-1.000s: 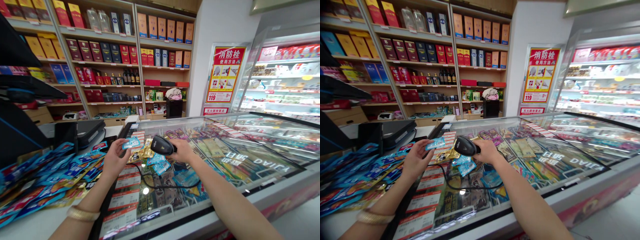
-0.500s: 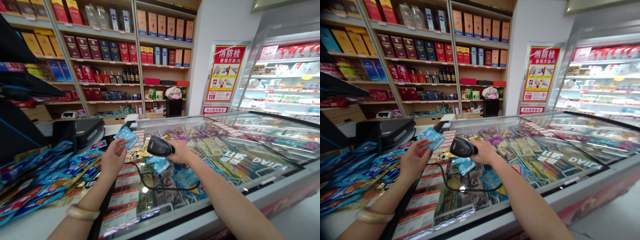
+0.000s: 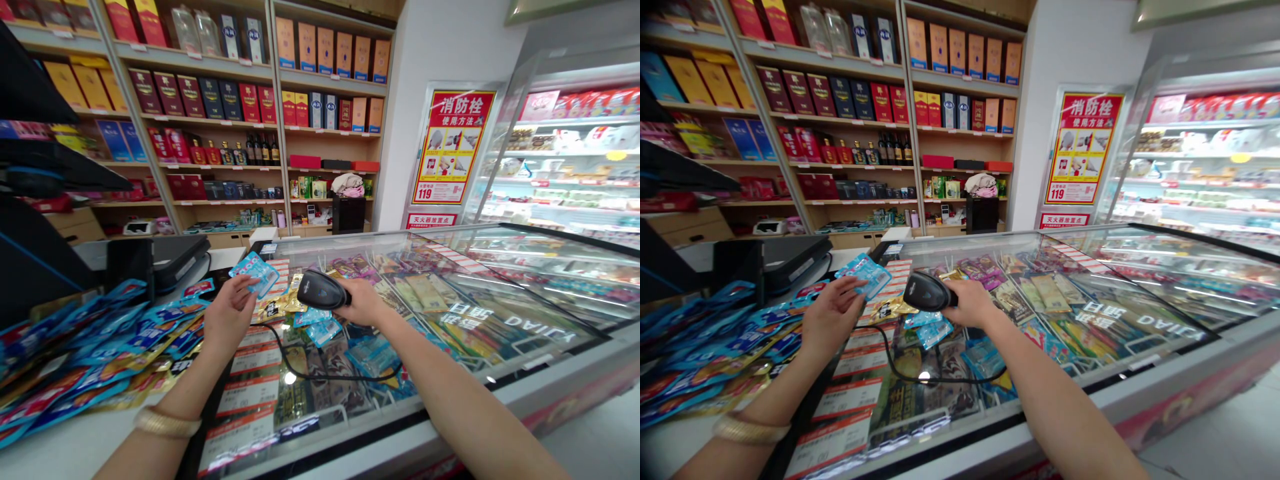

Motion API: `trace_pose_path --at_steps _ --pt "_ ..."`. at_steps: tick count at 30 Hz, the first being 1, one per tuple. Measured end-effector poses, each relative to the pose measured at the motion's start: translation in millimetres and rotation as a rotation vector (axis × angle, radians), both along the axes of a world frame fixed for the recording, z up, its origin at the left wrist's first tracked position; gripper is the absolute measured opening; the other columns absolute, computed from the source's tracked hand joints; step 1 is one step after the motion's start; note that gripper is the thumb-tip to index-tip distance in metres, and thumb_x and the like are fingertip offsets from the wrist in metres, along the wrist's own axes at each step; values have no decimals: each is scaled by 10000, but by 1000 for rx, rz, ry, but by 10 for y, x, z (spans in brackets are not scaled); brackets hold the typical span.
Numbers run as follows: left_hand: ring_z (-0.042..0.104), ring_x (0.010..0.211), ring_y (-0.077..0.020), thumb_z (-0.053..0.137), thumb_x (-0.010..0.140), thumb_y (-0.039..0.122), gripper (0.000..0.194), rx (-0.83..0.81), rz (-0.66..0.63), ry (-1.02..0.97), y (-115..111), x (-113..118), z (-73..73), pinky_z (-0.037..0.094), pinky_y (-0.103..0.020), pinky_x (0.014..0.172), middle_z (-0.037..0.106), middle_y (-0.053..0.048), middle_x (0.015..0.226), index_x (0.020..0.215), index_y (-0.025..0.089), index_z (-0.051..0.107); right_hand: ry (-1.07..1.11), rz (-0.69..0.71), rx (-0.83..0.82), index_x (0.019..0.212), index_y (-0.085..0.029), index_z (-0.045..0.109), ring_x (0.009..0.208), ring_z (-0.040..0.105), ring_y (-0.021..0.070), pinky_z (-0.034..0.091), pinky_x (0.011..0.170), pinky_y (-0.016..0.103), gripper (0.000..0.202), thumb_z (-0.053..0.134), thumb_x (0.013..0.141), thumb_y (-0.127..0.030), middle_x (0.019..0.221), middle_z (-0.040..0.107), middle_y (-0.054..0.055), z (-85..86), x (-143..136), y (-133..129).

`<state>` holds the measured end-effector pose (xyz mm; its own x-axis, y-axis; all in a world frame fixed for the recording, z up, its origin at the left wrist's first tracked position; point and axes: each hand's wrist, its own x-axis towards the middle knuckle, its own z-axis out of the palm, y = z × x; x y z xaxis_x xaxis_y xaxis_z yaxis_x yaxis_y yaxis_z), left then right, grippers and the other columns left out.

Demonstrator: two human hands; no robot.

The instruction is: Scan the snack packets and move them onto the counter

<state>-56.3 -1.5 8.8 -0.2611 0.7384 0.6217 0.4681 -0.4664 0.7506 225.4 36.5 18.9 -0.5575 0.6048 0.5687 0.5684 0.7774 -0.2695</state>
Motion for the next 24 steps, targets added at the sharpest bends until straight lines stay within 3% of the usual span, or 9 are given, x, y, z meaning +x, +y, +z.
trace_pose_path --at_steps 4,8,10,12,16,19,22,24 --pt "696 1004 -244 638 742 391 426 -26 -46 -29 24 26 -14 545 -434 940 699 -149 1130 1096 179 534 26 -59 19 1013 -203 680 872 682 234 475 740 281 317 679 705 -278 950 739 65 -16 30 33" --pt "697 1008 -242 601 761 430 486 -147 -254 28 73 141 -95 539 -418 936 662 -172 1228 1162 160 558 60 -159 40 1028 -196 680 898 678 245 474 764 292 315 643 722 -263 958 737 73 -31 121 115" --pt "690 1031 -256 578 767 433 483 -214 -328 124 92 205 -144 548 -404 907 695 -152 1167 1173 171 590 53 -230 40 990 -188 686 883 676 253 470 749 297 280 639 723 -261 929 735 79 -32 189 159" --pt "707 970 -261 551 778 410 440 -248 -304 268 106 233 -168 562 -397 854 737 -121 1036 1153 194 632 41 -310 29 974 -186 690 875 675 261 467 734 302 261 639 731 -268 919 735 86 -31 263 198" --pt "700 886 -256 488 792 327 388 -145 -46 527 102 77 -73 540 -401 858 734 -112 998 1109 208 677 24 -435 0 1036 -193 684 871 673 263 464 738 311 306 643 757 -311 945 737 90 -43 396 260" --pt "657 1004 -328 514 773 314 391 -80 289 652 33 -222 82 489 -478 924 705 -158 1085 1109 196 674 27 -490 5 1056 -185 681 854 671 266 462 718 310 328 646 762 -325 927 735 94 -69 449 297" --pt "609 1056 -445 592 727 358 405 -193 661 713 -57 -543 179 447 -607 885 682 -221 1091 1085 184 667 23 -501 26 1038 -191 682 836 673 255 460 699 299 310 645 764 -333 895 735 83 -94 455 317" --pt "594 1051 -497 638 688 409 404 -333 780 714 -85 -696 170 430 -655 841 680 -258 1040 1005 161 673 3 -503 40 1019 -195 682 839 675 255 462 699 299 296 649 763 -340 896 736 83 -104 441 317"
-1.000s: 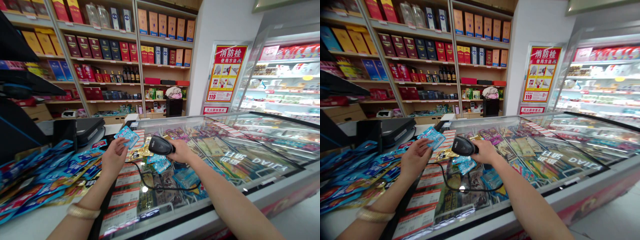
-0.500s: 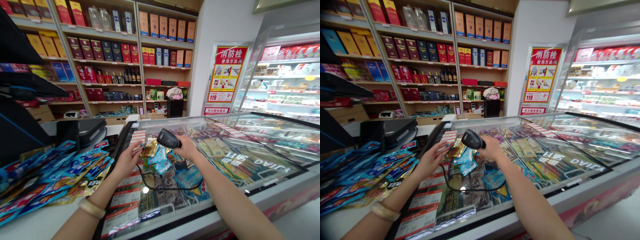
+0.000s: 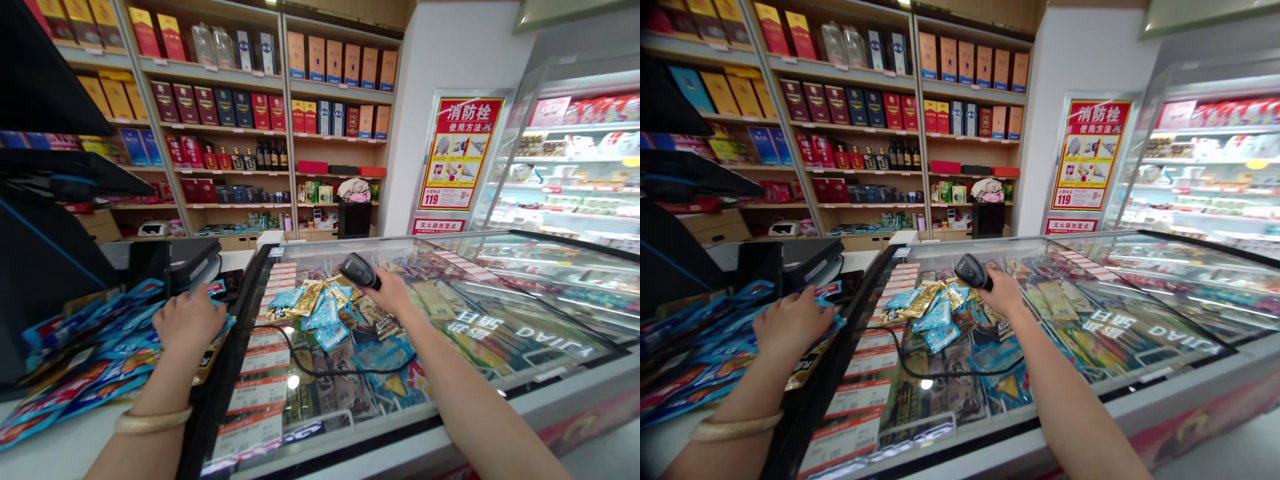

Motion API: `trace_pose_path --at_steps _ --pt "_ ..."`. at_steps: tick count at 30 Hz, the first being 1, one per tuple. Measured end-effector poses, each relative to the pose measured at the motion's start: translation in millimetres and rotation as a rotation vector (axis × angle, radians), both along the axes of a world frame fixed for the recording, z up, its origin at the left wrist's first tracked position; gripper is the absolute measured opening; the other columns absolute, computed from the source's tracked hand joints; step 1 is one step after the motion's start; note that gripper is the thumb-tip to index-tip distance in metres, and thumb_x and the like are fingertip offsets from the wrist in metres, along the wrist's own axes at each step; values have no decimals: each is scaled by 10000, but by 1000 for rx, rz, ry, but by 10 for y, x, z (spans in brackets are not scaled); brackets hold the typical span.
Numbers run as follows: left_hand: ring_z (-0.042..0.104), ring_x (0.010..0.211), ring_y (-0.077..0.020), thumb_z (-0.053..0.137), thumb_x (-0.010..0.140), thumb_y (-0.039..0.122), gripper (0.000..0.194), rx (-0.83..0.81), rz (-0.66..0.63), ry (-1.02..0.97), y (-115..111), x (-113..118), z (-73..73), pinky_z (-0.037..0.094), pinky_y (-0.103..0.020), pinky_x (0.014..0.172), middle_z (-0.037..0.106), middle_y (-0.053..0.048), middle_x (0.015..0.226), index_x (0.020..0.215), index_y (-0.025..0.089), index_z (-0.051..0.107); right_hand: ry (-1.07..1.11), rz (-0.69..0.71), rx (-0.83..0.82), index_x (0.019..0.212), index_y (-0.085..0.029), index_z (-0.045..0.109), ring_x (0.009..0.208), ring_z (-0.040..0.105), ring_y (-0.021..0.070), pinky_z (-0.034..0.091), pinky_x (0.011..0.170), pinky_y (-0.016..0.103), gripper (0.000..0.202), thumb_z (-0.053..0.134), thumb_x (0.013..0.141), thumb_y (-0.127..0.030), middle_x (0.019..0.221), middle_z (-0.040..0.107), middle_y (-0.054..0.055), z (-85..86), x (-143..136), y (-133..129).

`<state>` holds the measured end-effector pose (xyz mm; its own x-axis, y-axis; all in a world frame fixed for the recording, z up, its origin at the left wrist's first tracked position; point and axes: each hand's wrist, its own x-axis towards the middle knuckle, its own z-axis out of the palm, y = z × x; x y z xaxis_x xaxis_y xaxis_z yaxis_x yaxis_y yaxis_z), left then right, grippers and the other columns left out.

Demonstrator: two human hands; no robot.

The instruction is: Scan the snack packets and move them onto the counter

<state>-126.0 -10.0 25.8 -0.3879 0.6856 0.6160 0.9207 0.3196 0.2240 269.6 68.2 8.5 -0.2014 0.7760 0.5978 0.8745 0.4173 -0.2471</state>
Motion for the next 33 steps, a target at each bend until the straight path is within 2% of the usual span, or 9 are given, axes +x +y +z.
trace_pose_path --at_steps 5,12,18,22,24,26,29,31,33 --pt "627 943 -494 655 654 449 346 -41 55 -19 65 -142 -172 429 -678 783 696 -212 821 854 166 675 -57 -7 -4 980 -208 679 837 677 249 462 723 301 250 655 755 -311 888 737 72 -15 -36 -15" --pt "664 792 -446 581 643 258 241 -52 20 118 101 -180 -254 488 -588 656 696 -222 793 838 204 712 -68 -20 -44 1028 -218 673 867 675 249 462 745 305 284 657 761 -313 925 738 69 1 -48 -33" --pt "666 736 -415 526 661 192 175 -54 -111 107 55 -80 -181 509 -545 628 692 -231 778 703 173 695 -49 21 -70 1027 -211 670 868 676 248 462 738 301 273 651 775 -314 956 736 79 35 -68 -65" --pt "666 865 -411 462 763 243 262 62 -212 -27 9 104 -30 503 -589 777 705 -213 930 798 182 715 -32 18 -55 1000 -218 675 848 678 237 464 724 288 250 658 769 -311 935 739 68 34 -78 -72" --pt "660 953 -352 454 808 299 288 236 -329 -147 21 202 0 502 -534 881 712 -150 992 896 211 714 -22 18 -44 1003 -223 677 845 681 237 465 719 285 255 661 764 -309 928 741 62 34 -82 -73" --pt "669 887 -289 496 812 378 263 328 -425 -363 63 297 -31 538 -455 851 720 -82 871 873 223 700 -2 36 -30 1004 -226 678 860 682 241 469 724 286 259 662 758 -304 934 742 60 36 -88 -73" --pt "645 622 -219 584 767 451 260 272 -538 -870 139 437 -134 576 -385 628 665 -18 624 778 202 659 34 93 -10 1007 -215 679 895 680 252 477 748 298 270 658 746 -284 963 739 71 41 -109 -73" --pt "633 550 -201 637 746 434 246 210 -605 -1188 167 520 -185 569 -369 536 673 -17 618 803 195 650 45 143 3 1004 -202 682 907 677 257 481 768 309 278 654 734 -267 973 736 83 46 -131 -78" --pt "650 553 -210 693 717 384 226 168 -639 -1374 167 585 -200 571 -376 508 705 -35 665 841 198 653 48 196 16 991 -194 684 903 673 256 483 777 315 273 646 727 -256 962 734 87 56 -158 -92"
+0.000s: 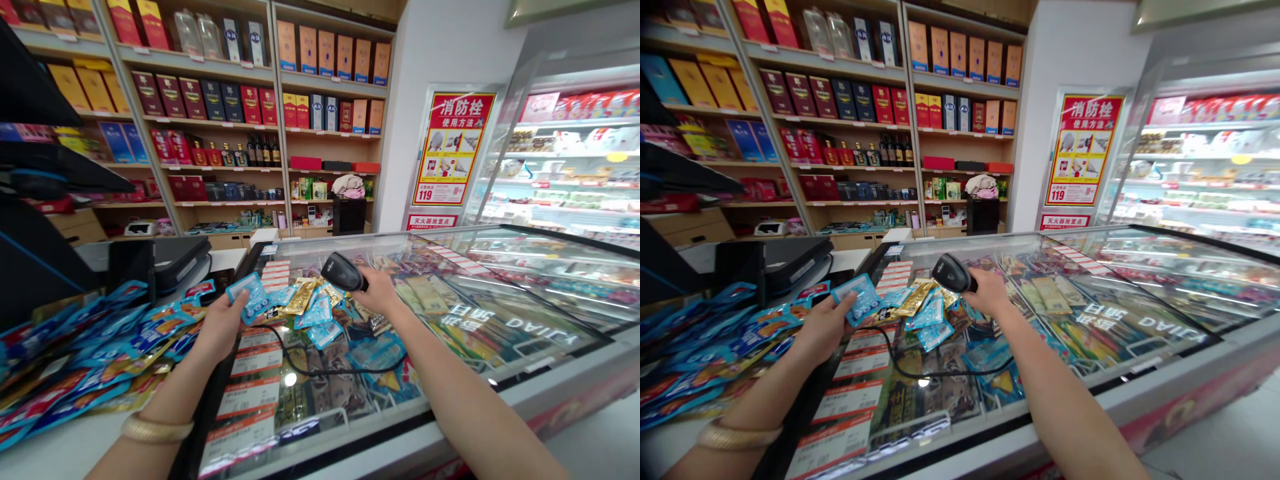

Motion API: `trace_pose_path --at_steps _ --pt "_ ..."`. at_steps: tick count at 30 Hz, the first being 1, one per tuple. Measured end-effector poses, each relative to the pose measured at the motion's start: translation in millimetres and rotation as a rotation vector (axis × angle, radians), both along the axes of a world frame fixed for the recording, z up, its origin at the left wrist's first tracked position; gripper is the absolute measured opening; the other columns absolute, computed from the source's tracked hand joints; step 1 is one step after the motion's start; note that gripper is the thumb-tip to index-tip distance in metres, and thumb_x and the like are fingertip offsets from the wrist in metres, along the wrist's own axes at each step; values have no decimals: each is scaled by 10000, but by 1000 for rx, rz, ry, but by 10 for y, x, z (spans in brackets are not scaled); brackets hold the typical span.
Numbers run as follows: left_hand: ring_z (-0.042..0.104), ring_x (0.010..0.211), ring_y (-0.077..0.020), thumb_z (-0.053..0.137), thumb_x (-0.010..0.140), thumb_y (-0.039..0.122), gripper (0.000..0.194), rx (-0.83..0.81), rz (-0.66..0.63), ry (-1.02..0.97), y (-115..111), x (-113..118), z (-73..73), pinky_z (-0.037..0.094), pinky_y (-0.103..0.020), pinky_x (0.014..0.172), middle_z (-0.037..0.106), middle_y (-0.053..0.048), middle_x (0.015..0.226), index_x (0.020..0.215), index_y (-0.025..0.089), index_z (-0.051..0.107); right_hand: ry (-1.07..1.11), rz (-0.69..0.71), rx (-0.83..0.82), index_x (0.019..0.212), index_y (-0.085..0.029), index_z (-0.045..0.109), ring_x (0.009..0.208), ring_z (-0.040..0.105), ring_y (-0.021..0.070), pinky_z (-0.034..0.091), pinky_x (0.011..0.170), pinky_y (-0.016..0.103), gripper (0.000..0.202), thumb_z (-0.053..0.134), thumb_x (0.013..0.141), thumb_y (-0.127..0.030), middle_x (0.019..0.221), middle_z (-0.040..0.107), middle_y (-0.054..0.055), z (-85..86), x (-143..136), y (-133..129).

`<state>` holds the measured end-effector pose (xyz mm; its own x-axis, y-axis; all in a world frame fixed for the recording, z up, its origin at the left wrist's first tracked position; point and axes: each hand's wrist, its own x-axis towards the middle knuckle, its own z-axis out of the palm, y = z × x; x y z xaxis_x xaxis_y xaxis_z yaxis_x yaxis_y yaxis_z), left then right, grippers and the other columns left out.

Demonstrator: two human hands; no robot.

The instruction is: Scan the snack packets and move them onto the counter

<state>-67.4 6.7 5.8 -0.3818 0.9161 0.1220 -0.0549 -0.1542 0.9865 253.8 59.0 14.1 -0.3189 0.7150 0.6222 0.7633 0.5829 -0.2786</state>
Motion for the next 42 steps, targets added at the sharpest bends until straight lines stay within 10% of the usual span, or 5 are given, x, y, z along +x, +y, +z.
trace_pose_path --at_steps 6,17,42 --pt "693 647 -223 777 577 249 244 -17 -12 110 -53 73 4 595 -384 641 752 -62 776 783 177 669 1 186 33 1009 -180 684 923 671 249 480 807 308 303 640 718 -254 982 732 91 43 -92 -89" --pt "686 795 -259 735 546 483 461 -20 -11 481 -46 103 -51 540 -367 774 763 -84 870 863 148 724 -106 381 14 877 -198 649 770 665 197 433 659 247 174 652 713 -258 842 719 50 89 -311 -286" --pt "690 798 -208 767 563 292 371 -35 -106 153 35 230 -73 576 -338 750 750 -49 890 900 155 692 25 206 -9 996 -201 682 884 673 235 468 762 284 289 650 714 -258 958 735 72 51 -180 -155"
